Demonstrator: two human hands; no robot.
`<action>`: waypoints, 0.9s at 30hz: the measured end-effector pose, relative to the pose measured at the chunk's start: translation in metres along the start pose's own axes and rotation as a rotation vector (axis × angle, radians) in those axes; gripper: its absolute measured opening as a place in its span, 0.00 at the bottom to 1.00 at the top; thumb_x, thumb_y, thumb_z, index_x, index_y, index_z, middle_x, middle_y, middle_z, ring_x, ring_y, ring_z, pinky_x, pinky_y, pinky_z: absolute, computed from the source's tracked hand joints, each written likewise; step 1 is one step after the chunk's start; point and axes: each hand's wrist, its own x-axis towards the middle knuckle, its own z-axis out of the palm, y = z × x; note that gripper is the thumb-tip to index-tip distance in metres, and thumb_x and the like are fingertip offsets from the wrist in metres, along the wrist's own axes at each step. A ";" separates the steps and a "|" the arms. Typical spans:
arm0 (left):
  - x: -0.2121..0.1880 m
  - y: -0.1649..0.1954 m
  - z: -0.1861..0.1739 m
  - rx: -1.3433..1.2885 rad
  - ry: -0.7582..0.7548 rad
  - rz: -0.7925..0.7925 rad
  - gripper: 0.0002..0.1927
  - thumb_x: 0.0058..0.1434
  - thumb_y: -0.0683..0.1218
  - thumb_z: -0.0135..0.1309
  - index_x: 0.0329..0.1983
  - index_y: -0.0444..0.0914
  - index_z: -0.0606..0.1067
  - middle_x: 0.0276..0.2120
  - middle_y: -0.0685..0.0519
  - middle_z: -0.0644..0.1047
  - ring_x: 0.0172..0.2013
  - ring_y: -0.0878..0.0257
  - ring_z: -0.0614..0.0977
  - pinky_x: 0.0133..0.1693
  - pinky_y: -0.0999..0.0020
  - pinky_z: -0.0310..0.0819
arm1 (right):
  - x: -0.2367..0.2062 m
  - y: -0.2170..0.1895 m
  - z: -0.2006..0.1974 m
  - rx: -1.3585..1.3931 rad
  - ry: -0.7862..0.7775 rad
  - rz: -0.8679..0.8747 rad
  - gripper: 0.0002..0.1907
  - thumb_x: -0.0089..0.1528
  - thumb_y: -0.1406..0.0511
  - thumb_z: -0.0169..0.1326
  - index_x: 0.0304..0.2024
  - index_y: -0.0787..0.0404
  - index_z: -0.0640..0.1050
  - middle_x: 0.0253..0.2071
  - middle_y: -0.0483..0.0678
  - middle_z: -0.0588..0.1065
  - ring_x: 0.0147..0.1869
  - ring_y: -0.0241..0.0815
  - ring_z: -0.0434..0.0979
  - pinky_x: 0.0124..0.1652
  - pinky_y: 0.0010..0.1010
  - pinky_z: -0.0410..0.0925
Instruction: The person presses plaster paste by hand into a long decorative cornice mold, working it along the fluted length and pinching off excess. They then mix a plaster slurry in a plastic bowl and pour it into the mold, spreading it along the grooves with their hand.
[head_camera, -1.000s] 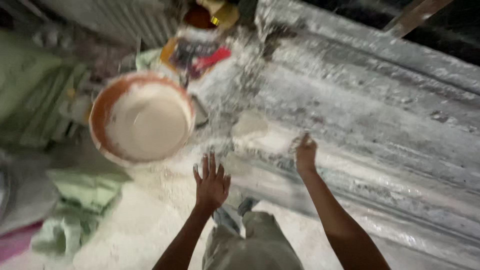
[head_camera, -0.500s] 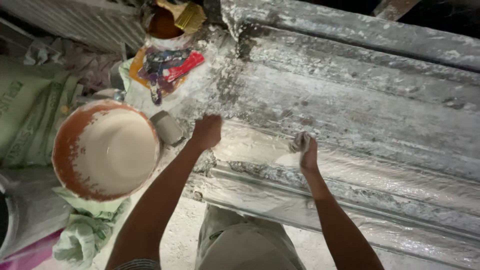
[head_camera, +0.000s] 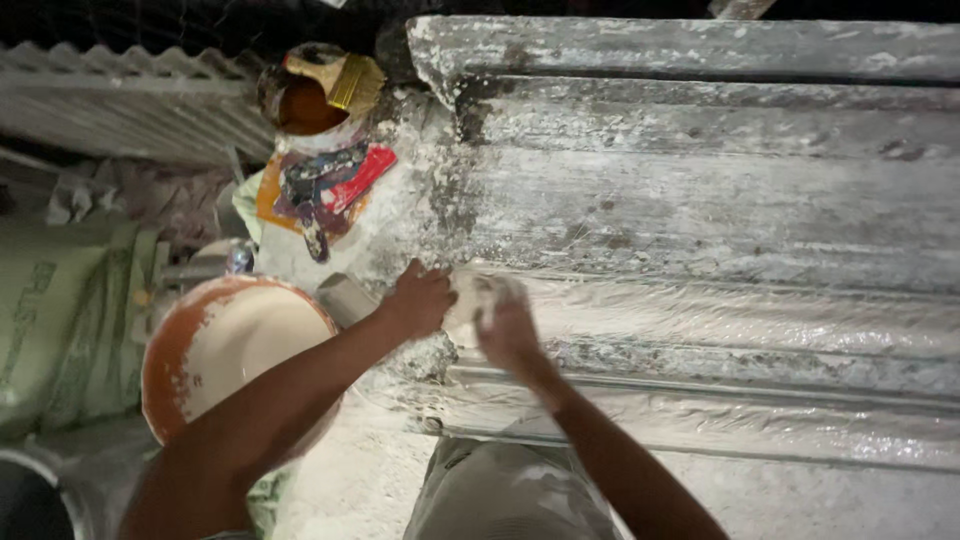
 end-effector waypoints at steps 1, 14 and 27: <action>-0.002 -0.004 -0.004 -0.008 -0.001 0.002 0.21 0.56 0.54 0.56 0.52 0.45 0.77 0.54 0.49 0.74 0.61 0.54 0.70 0.57 0.39 0.59 | 0.005 -0.013 0.006 -0.094 -0.023 -0.013 0.29 0.68 0.56 0.41 0.69 0.59 0.65 0.75 0.56 0.58 0.80 0.60 0.50 0.76 0.54 0.44; 0.081 -0.007 0.017 0.288 0.165 0.173 0.26 0.66 0.49 0.46 0.68 0.54 0.67 0.76 0.54 0.54 0.73 0.50 0.56 0.69 0.39 0.39 | -0.086 0.112 -0.071 -0.494 0.394 0.323 0.36 0.66 0.51 0.47 0.75 0.54 0.59 0.78 0.61 0.49 0.78 0.78 0.44 0.68 0.70 0.42; 0.270 0.209 -0.117 0.335 0.359 0.344 0.29 0.68 0.49 0.46 0.74 0.50 0.65 0.76 0.62 0.55 0.77 0.58 0.47 0.72 0.41 0.33 | -0.126 0.174 -0.156 -0.373 0.479 0.568 0.35 0.67 0.51 0.46 0.76 0.46 0.58 0.77 0.68 0.47 0.78 0.78 0.39 0.67 0.71 0.43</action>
